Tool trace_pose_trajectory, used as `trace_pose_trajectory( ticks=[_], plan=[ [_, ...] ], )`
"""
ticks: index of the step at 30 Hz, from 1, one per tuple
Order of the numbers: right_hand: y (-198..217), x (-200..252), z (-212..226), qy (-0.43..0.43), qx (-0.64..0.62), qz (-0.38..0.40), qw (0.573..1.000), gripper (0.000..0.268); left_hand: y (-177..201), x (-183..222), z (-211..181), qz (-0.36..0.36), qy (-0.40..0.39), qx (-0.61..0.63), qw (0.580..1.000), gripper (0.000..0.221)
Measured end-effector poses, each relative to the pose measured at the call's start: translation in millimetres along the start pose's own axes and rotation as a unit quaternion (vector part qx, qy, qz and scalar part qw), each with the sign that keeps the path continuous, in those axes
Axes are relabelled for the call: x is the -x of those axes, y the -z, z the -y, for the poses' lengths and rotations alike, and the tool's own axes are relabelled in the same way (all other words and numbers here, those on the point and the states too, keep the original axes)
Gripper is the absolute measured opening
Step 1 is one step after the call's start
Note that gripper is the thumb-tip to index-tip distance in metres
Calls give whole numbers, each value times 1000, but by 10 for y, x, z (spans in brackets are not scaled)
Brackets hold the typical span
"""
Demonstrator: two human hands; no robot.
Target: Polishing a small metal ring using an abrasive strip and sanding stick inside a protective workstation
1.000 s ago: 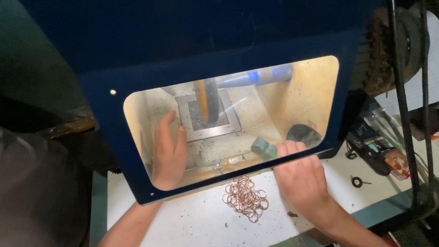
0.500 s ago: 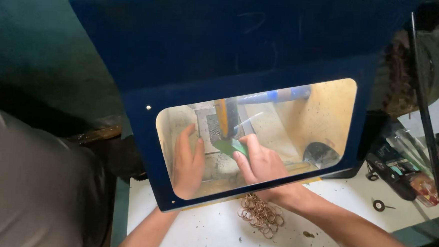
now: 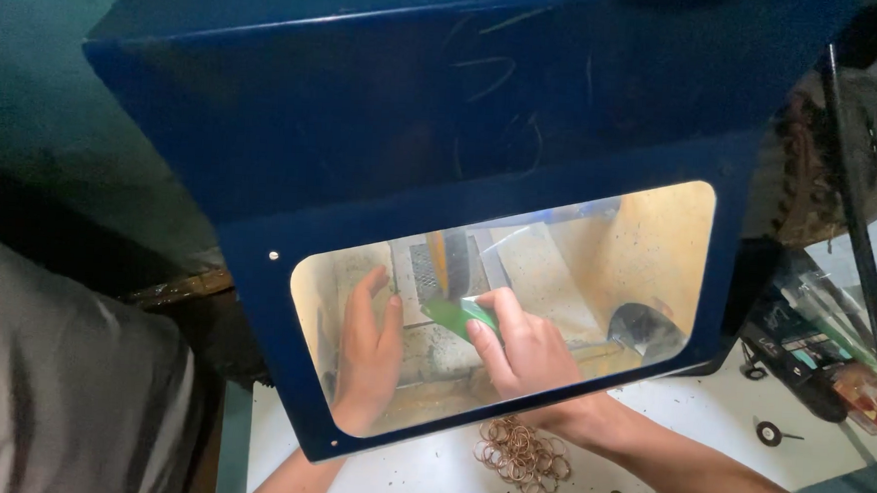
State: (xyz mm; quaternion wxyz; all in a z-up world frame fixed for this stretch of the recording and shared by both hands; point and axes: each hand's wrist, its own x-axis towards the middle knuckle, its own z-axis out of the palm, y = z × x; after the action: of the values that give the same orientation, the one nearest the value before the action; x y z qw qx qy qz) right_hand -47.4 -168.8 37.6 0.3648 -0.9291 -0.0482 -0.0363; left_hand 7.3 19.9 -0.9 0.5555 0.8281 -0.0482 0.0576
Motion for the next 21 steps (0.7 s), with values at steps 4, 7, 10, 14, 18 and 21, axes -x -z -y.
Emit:
trace_pose_trajectory(
  ticks=[4, 7, 10, 14, 18, 21],
  plan=[
    [-18, -7, -63, -4, 9, -5, 1000, 37, 1, 14, -15, 0, 0, 1, 1000, 54],
    [-17, -35, -111, 0, 29, -18, 999, 33, -1, 4, -12, 1, 8, 4, 1000, 55],
    [-35, -84, -231, 0, 62, -32, 998, 31, -2, -10, 2, 5, -9, -3, 1000, 54],
    [12, -118, -424, 19, 192, -76, 978, 32, 18, 19, -35, 14, -6, -4, 1000, 48],
    [11, -197, -788, 94, 339, -89, 932, 29, 4, 10, -15, 11, -47, -19, 999, 44],
    [-104, -206, -955, 92, 392, -31, 915, 24, -8, 12, -24, 14, -36, -15, 999, 45]
  ],
)
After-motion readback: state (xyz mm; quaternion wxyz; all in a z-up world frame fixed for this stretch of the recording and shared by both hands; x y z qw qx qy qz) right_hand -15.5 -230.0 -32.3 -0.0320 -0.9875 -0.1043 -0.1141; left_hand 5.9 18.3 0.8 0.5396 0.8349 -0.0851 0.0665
